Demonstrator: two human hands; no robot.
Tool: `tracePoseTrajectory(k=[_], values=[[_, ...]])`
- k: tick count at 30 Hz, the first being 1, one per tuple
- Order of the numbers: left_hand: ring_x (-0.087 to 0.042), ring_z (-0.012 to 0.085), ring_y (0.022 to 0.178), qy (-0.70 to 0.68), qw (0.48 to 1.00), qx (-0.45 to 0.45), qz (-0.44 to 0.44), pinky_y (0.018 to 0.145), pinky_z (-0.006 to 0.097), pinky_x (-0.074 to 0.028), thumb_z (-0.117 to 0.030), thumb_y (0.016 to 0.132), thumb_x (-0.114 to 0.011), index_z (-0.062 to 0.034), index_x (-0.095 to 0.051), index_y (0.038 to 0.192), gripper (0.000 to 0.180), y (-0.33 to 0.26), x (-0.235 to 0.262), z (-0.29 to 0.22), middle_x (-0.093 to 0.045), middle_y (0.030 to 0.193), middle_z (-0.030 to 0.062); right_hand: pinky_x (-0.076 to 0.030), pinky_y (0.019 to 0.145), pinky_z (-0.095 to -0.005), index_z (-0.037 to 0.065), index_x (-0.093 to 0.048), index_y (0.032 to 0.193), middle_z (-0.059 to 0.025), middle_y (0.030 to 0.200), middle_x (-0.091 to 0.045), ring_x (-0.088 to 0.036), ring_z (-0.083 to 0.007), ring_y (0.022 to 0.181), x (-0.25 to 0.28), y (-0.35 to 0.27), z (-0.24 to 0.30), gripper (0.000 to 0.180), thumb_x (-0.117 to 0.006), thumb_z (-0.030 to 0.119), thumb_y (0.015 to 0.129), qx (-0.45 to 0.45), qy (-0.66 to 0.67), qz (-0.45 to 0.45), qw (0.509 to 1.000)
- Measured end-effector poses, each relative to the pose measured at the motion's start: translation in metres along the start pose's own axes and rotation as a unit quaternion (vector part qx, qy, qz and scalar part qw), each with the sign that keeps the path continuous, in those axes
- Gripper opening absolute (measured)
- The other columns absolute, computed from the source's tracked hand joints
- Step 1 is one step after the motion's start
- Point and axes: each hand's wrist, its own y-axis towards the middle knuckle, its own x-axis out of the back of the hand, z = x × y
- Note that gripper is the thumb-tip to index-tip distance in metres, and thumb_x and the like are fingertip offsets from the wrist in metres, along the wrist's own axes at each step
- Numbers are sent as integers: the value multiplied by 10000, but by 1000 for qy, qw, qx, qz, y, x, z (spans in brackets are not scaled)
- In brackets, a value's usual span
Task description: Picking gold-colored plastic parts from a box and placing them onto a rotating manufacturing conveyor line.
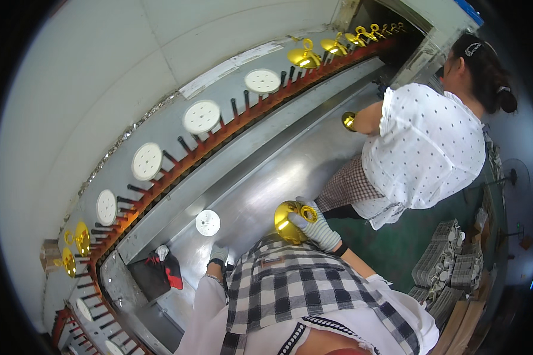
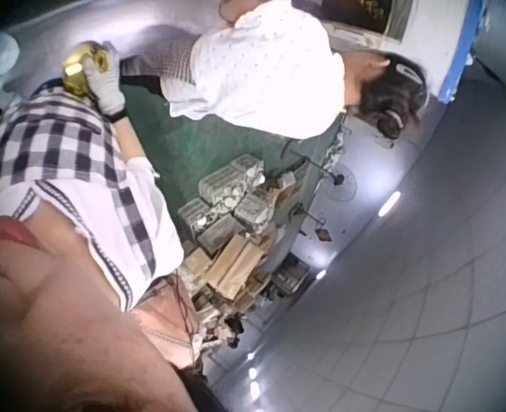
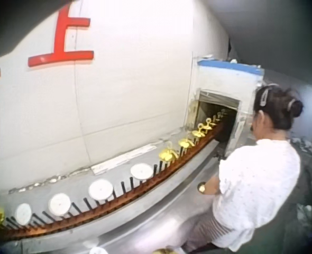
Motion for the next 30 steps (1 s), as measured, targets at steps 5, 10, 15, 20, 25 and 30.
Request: tracePoseTrajectory(k=[5, 10, 15, 20, 25, 30], values=[[-533, 417, 1383, -12, 1000, 10, -4, 1150, 436, -439, -345, 884, -691, 3, -489, 1492, 729, 6, -4, 18, -555, 1473, 288, -483, 1087, -403, -67, -497, 1449, -261, 1383, -512, -569, -358, 1265, -1, 3, 19, 931, -784, 561, 824, 1, -22, 14, 1000], [-546, 412, 1371, -45, 998, -39, -2, 1143, 432, -448, -328, 866, -697, -4, -492, 1489, 731, 19, -14, 17, -563, 1465, 282, -481, 1089, -398, -65, -497, 1449, -259, 1387, -507, -568, -361, 1267, 12, 5, 13, 933, -779, 575, 830, 13, -31, 5, 999], [-535, 414, 1382, -1, 1000, -21, -6, 1151, 434, -442, -352, 860, -698, -4, -461, 1513, 777, -9, -4, -22, -547, 1479, 291, -475, 1092, -389, -68, -485, 1454, -251, 1385, -511, -567, -348, 1272, 18, 6, 4, 936, -781, 570, 836, 8, -26, -4, 1000], [-519, 414, 1397, 25, 1000, 12, -3, 1166, 434, -428, -399, 867, -696, -7, -440, 1529, 811, -7, -3, -19, -531, 1496, 291, -477, 1088, -376, -75, -481, 1449, -241, 1351, -551, -585, -327, 1254, 14, 8, 12, 911, -795, 526, 841, 16, -63, 3, 998], [-512, 412, 1405, 26, 1000, 12, 3, 1169, 436, -427, -418, 874, -692, -3, -408, 1546, 839, 2, -5, -16, -509, 1514, 297, -475, 1089, -375, -77, -484, 1446, -245, 1362, -541, -580, -329, 1259, 13, 5, 9, 893, -789, 508, 845, 6, -32, 3, 999], [-513, 413, 1405, -3, 1000, 18, 16, 1168, 436, -428, -409, 878, -691, -4, -392, 1554, 844, 17, -10, 8, -504, 1518, 298, -467, 1096, -382, -73, -492, 1446, -253, 1376, -521, -567, -338, 1274, 7, 7, 11, 898, -773, 531, 845, 21, -52, 16, 998]])
